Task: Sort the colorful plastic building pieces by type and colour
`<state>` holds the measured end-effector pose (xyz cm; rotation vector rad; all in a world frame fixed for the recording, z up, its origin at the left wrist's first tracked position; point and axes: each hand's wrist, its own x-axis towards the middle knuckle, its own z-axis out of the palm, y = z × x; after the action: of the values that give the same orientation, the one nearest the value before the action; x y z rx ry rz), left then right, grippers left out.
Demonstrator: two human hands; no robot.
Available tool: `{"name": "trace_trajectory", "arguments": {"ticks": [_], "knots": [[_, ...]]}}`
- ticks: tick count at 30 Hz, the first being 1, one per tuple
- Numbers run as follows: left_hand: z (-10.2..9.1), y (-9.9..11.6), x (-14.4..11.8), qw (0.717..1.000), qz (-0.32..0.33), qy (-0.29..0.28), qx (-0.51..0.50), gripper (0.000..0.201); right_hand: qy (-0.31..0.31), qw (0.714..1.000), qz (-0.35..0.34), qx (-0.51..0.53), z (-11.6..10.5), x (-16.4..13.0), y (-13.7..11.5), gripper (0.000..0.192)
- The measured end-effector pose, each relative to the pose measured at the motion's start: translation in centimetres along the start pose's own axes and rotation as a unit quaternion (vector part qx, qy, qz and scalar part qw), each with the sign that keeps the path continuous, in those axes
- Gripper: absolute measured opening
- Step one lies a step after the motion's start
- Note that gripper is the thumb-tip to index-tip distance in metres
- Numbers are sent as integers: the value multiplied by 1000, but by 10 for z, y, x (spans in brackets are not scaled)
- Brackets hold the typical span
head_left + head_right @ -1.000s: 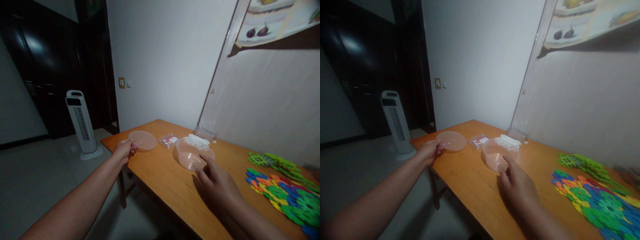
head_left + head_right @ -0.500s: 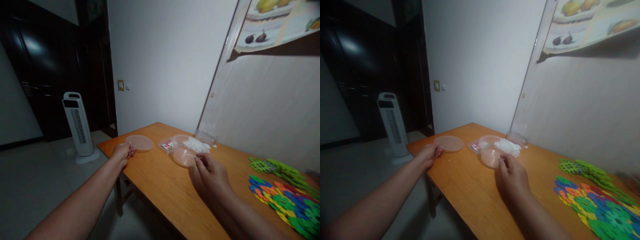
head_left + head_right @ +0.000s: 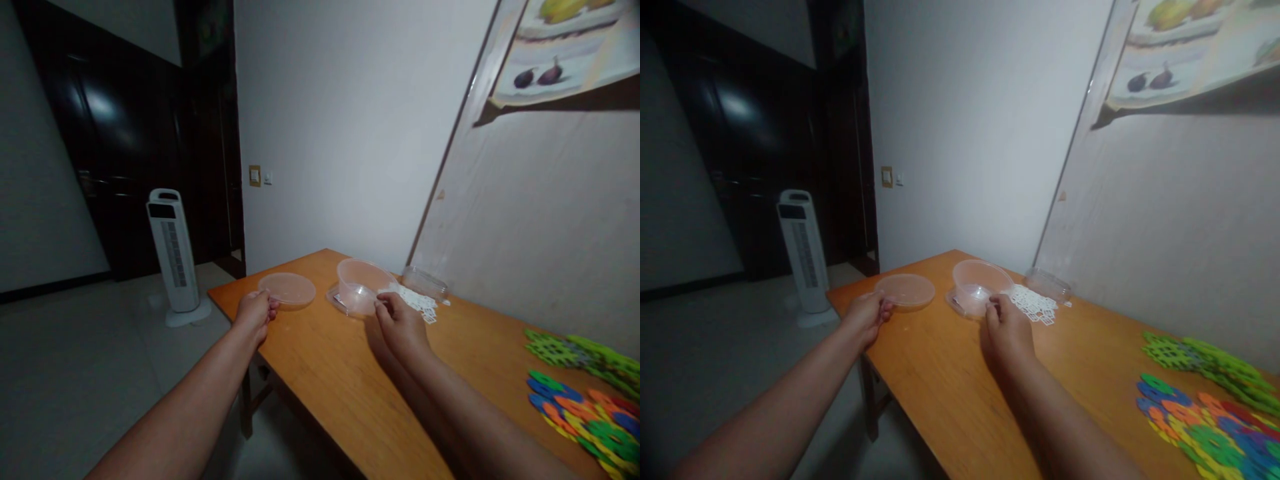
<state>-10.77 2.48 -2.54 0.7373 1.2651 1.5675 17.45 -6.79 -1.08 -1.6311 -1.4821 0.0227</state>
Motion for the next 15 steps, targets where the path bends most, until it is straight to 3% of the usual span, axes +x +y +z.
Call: {"name": "trace_trajectory", "arguments": {"ticks": [15], "knots": [[0,-5,-2,999,33,5,25,12,0,998,-2,-64,15,35,6,31]]}}
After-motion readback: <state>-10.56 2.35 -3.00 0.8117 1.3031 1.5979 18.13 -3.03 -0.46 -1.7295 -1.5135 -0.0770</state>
